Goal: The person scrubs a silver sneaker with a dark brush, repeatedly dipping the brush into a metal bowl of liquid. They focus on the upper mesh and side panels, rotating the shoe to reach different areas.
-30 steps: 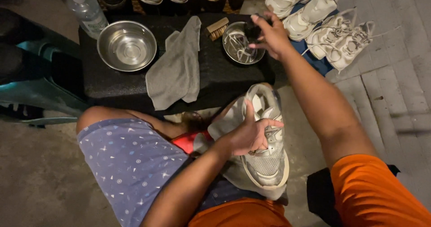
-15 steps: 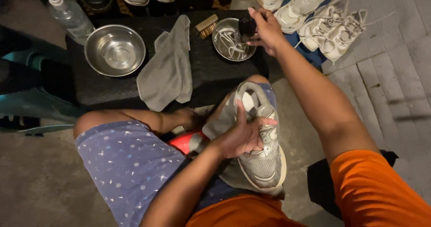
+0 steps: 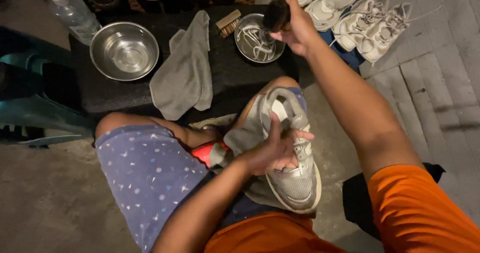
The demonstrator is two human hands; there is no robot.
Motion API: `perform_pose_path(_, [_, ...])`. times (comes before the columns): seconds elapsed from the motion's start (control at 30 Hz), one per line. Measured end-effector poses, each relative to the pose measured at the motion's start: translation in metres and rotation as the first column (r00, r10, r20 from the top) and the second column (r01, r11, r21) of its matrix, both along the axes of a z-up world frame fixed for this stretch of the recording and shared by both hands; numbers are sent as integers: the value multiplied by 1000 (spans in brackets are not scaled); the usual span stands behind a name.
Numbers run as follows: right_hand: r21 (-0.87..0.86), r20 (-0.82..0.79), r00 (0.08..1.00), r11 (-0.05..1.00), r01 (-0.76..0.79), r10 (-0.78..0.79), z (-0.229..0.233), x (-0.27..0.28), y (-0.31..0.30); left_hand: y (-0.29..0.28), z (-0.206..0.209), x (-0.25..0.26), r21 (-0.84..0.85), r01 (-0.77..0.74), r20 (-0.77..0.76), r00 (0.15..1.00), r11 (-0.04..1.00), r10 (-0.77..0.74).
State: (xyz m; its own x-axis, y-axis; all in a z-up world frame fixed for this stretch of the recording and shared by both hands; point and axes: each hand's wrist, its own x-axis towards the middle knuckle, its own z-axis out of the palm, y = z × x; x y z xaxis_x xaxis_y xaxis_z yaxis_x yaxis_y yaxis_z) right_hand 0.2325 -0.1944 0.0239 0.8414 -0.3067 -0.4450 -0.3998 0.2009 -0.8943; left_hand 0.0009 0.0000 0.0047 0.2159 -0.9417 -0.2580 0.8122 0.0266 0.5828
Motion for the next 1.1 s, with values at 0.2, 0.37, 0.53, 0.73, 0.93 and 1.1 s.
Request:
perform_pose_path(0.2, [-250,57,998,968,32,-18,5,-5,7,-2,-25,1,-176,92,-63,993,980,-104])
perform_pose_path(0.37, [-172,13,999,985,32,-31,21,-16,19,-7,-27,-7,-221,102,-28,993,970,-111])
perform_pose_path(0.53, [-302,65,998,953,33,-14,0,-15,2,-3,-30,0,-343,36,-190,976,939,-108])
perform_pose_path(0.73, [-277,107,993,961,-18,49,-15,-15,0,3,-8,9,-88,-77,-21,997,993,75])
perform_pose_path(0.93, [-132,3,991,983,130,-131,-3,-17,6,4,-13,12,-127,-139,-93,987,982,128])
perform_pose_path(1.1, [5,-13,999,999,45,-44,12,-22,7,4,-8,5,-147,-8,-60,998,989,0])
